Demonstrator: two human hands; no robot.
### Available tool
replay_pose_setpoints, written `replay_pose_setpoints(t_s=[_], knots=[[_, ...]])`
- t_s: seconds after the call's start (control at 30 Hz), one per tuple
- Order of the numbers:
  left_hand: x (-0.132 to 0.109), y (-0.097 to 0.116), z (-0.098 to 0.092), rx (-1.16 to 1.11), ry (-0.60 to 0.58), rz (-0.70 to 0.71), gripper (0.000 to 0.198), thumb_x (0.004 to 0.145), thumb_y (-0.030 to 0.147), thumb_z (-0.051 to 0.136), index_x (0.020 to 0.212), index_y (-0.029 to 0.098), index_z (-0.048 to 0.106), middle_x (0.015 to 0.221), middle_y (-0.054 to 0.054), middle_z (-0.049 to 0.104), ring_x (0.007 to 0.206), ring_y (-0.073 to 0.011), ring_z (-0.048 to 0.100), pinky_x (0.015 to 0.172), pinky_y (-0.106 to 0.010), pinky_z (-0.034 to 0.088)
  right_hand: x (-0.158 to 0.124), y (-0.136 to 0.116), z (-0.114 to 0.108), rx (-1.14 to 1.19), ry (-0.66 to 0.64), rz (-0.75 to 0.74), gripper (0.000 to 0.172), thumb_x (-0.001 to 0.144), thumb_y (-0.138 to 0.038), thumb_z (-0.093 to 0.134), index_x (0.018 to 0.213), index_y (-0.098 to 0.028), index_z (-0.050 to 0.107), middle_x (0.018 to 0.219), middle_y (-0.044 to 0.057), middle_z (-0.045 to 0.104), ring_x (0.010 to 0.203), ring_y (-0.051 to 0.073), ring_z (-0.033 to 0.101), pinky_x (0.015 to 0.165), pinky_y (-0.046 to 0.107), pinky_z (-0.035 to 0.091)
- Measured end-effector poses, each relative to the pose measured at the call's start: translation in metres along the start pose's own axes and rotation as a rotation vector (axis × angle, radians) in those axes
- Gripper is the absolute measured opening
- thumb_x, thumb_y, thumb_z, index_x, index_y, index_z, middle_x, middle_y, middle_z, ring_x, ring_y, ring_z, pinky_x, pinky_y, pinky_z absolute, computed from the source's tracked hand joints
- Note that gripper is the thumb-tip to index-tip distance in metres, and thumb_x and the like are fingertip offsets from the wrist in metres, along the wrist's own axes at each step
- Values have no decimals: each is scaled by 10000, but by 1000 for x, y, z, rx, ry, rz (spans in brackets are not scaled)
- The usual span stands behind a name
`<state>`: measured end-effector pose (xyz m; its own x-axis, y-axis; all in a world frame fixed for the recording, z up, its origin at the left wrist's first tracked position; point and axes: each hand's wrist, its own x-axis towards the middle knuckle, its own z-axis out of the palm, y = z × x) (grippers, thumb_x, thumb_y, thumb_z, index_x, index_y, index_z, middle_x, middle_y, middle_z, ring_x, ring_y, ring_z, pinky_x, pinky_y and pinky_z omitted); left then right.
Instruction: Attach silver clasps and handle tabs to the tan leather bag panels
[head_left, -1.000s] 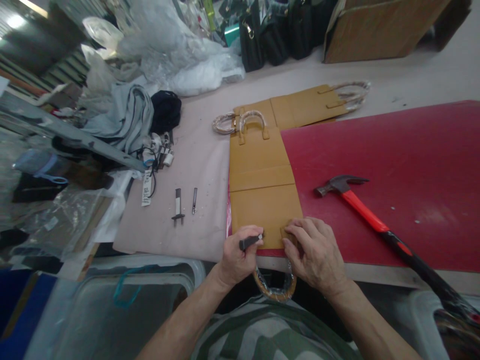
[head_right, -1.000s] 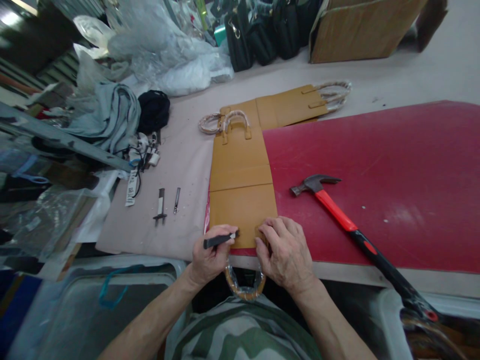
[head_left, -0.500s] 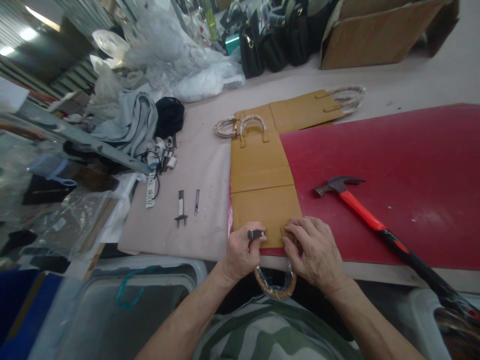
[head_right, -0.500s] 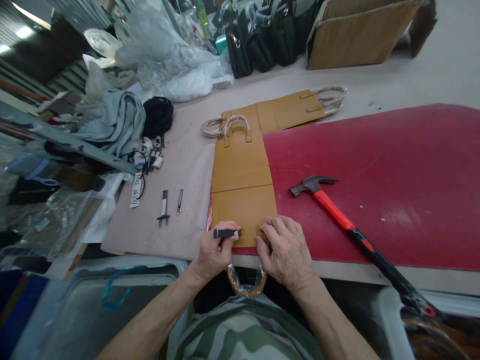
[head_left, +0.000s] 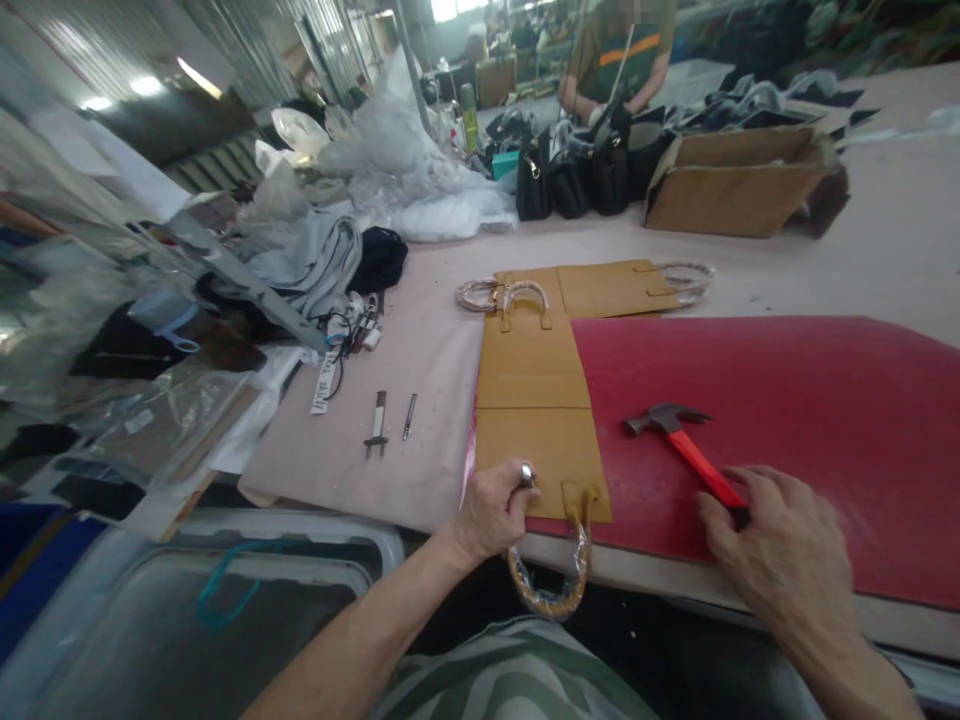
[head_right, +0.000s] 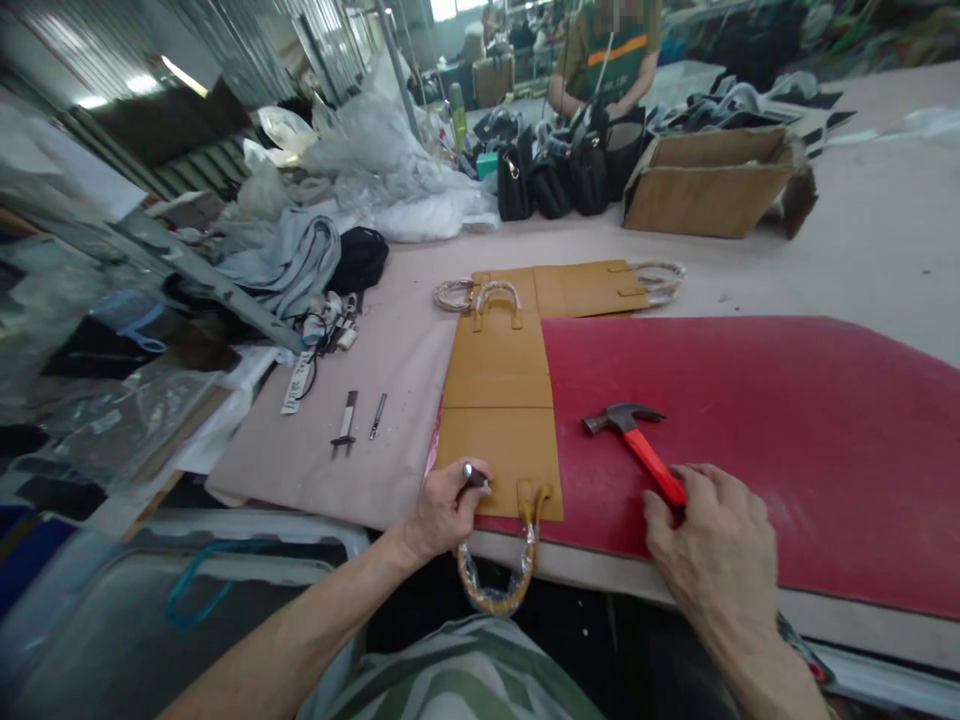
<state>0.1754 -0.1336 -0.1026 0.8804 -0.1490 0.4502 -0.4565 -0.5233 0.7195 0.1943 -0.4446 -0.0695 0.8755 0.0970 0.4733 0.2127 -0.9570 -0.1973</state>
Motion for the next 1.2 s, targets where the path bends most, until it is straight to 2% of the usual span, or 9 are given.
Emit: replay_pose_setpoints(t_s=[0.17, 0.3, 0.4, 0.47, 0.57, 0.77, 0.97, 1.1, 1.2], knots=[[0, -1, 1, -22, 10, 21, 132, 866, 122, 560, 962, 201, 604, 857, -52, 695, 803, -204, 699, 752, -309, 571, 5, 21, -10, 152, -386, 368, 201, 785, -390, 559, 660, -266, 462, 605, 56, 500, 539, 225, 463, 513, 366, 318], [1, 2, 1, -36, 27, 29, 122, 860, 117, 558, 937, 204, 596, 834, -40, 678, 783, -197, 686, 736, -301, 561, 14, -15, -29, 920, -742, 853, 311, 640, -448, 714, 704, -240, 492, 599, -17, 486, 468, 121, 385, 437, 274, 344], [2, 4, 0, -37, 29, 25, 129, 847, 109, 552, 926, 205, 585, 810, -33, 661, 748, -190, 667, 704, -291, 544, 19, -48, -48, 1185, -729, 1023, 458, 583, -520, 802, 748, -231, 488, 595, -67, 428, 422, 60, 286, 376, 211, 285], [2, 4, 0, -31, 26, 20, 127, 840, 109, 554, 917, 206, 580, 798, -29, 651, 734, -186, 654, 694, -286, 534, 22, -66, -62, 1113, -601, 939, 502, 664, -656, 749, 774, -234, 500, 568, -75, 410, 395, 66, 289, 351, 206, 259], [1, 2, 1, -24, 26, 19, 124, 836, 104, 550, 907, 202, 578, 795, -23, 645, 737, -178, 647, 699, -276, 524, 26, -85, -82, 829, -347, 509, 497, 852, -734, 543, 801, -239, 533, 541, -48, 459, 383, 109, 387, 353, 231, 275], [0, -2, 5, -26, 19, 18, 136, 838, 93, 545, 918, 195, 586, 807, -21, 642, 763, -174, 644, 723, -268, 520, 29, -106, -104, 258, -117, -464, 345, 1053, -387, 382, 740, -260, 455, 490, -56, 479, 326, 112, 408, 376, 283, 239], [-1, -3, 4, -21, 0, 30, 115, 858, 110, 553, 932, 192, 584, 840, -32, 653, 790, -185, 647, 750, -285, 530, 29, -113, -118, 184, 89, -391, 250, 1060, -362, 394, 854, -249, 478, 503, -67, 468, 349, 118, 469, 392, 262, 288], [-1, -4, 5, -22, -1, 21, 141, 860, 104, 546, 957, 190, 603, 857, -43, 668, 804, -194, 661, 753, -293, 541, 26, -110, -114, 153, -56, -537, 297, 1067, -310, 330, 797, -262, 444, 501, -60, 492, 331, 119, 434, 389, 290, 249], [-1, -3, 3, -26, 10, 25, 141, 854, 103, 554, 953, 190, 603, 839, -36, 661, 787, -186, 659, 743, -287, 544, 26, -104, -114, 181, -76, -428, 267, 1054, -351, 392, 809, -264, 451, 507, -62, 481, 347, 126, 435, 409, 280, 277]])
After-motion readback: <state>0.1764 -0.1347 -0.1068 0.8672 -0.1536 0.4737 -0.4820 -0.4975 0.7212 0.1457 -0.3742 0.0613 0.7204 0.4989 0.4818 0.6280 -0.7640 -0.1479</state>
